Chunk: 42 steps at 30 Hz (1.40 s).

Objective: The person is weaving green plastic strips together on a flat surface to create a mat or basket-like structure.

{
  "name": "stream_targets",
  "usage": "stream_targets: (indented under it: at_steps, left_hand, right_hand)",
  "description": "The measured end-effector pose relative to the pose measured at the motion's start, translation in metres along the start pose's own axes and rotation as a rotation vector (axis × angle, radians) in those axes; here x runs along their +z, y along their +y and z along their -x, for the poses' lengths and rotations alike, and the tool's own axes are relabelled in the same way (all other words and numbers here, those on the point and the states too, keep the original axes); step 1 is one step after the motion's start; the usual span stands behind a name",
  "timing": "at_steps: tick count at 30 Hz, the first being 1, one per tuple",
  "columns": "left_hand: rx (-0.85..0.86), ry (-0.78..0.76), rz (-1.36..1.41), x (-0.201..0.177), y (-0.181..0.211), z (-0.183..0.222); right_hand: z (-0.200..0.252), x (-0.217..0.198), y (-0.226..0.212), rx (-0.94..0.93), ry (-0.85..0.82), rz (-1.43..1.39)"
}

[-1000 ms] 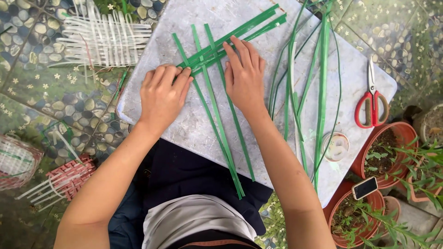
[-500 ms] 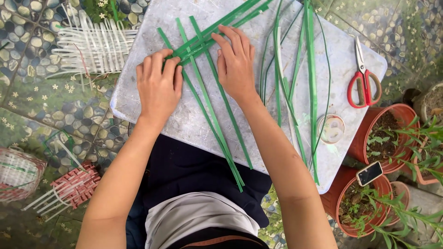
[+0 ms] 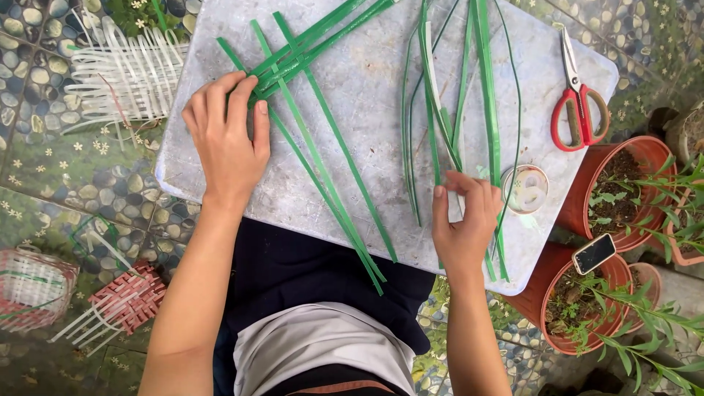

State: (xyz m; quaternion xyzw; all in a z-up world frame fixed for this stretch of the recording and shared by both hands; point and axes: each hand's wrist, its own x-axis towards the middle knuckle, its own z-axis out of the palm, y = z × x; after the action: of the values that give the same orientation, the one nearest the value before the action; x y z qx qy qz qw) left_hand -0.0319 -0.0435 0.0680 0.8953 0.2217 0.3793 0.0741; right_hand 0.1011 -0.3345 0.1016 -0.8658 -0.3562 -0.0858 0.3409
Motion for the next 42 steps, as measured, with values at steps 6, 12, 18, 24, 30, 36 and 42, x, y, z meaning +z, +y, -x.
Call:
stream_targets:
  at_steps: [6, 12, 18, 24, 30, 36, 42]
  left_hand:
    - [-0.009, 0.003, 0.026, 0.002, -0.001, 0.002]
    - [-0.041, -0.002, 0.052, -0.001, 0.0, 0.003]
    - [-0.033, -0.01, 0.074, 0.0, -0.001, 0.003]
    - [-0.037, -0.017, 0.083, -0.001, -0.001, 0.003]
    - [-0.036, -0.015, 0.075, -0.002, 0.0, 0.002]
    - [-0.034, -0.014, 0.07, -0.001, 0.0, 0.002]
    - [-0.026, -0.014, 0.072, -0.001, 0.0, 0.001]
  right_hand:
    - [-0.006, 0.022, -0.008, -0.031, -0.084, 0.019]
    - [-0.019, 0.04, -0.003, 0.001, -0.167, 0.179]
    - [-0.023, -0.006, -0.005, 0.117, -0.424, 0.204]
    - [-0.024, -0.03, -0.003, 0.176, -0.363, -0.015]
    - [-0.037, -0.04, 0.057, 0.194, -0.032, 0.074]
    - [-0.034, -0.016, 0.085, 0.158, -0.077, 0.314]
    - [-0.035, -0.021, 0.09, 0.197, -0.05, 0.174]
